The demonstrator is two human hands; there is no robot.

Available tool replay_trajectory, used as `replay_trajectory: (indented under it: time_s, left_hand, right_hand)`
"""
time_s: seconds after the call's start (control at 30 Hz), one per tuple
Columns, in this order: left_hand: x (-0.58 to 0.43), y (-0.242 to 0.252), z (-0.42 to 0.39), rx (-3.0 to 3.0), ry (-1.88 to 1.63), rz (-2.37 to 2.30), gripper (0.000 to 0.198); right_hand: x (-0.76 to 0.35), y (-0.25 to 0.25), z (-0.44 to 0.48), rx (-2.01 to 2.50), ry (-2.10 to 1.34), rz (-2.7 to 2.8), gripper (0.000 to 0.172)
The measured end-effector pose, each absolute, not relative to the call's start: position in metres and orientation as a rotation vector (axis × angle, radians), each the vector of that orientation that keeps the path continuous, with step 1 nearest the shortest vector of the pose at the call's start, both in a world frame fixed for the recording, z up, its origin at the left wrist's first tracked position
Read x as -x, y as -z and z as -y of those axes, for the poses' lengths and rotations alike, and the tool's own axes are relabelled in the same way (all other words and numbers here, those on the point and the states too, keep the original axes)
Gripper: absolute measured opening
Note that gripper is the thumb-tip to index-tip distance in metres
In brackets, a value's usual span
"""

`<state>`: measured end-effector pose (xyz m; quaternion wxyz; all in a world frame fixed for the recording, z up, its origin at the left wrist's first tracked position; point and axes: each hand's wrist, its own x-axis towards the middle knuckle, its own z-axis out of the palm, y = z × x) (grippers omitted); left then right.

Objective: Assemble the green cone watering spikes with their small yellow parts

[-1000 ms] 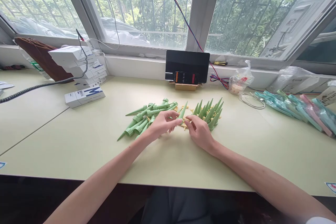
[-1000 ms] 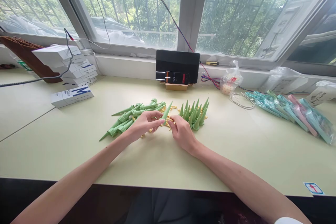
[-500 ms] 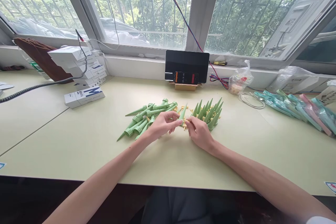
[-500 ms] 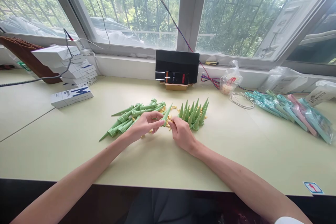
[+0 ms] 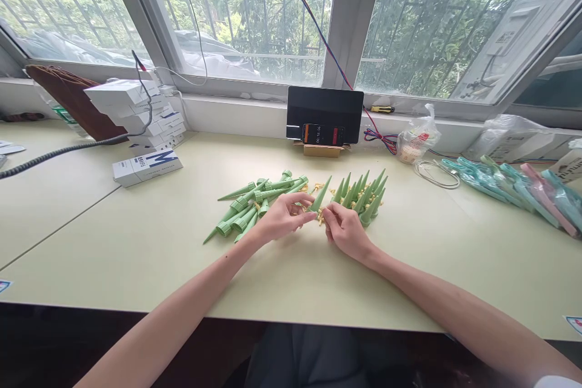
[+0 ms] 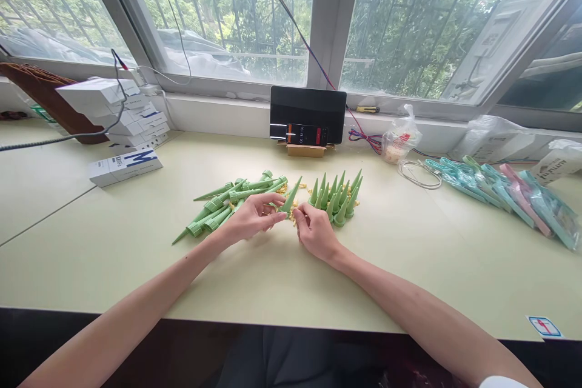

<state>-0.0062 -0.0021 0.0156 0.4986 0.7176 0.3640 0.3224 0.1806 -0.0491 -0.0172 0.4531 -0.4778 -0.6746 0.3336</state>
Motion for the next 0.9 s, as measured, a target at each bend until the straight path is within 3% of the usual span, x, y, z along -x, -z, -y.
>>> replay_trajectory:
  time_s: [0.33,0.73,0.9]
  left_hand:
    - [0.005,-0.015,0.002,-1.855,-0.808,-0.875,0.031]
    - [0.005,-0.006,-0.002,-1.888,-0.82,-0.869,0.03]
    - [0.004,-0.011,-0.001,-1.821,-0.794,-0.882,0.034]
  right_hand:
    - [-0.18,0.02,0.049,1.135,-0.961,1.578,0.038]
    - [-0.177,0.017,0.05,1.164,-0.823,1.608,0.035]
    - [-0.177,0.016,0.05,1.176,-0.719,1.607,0.025]
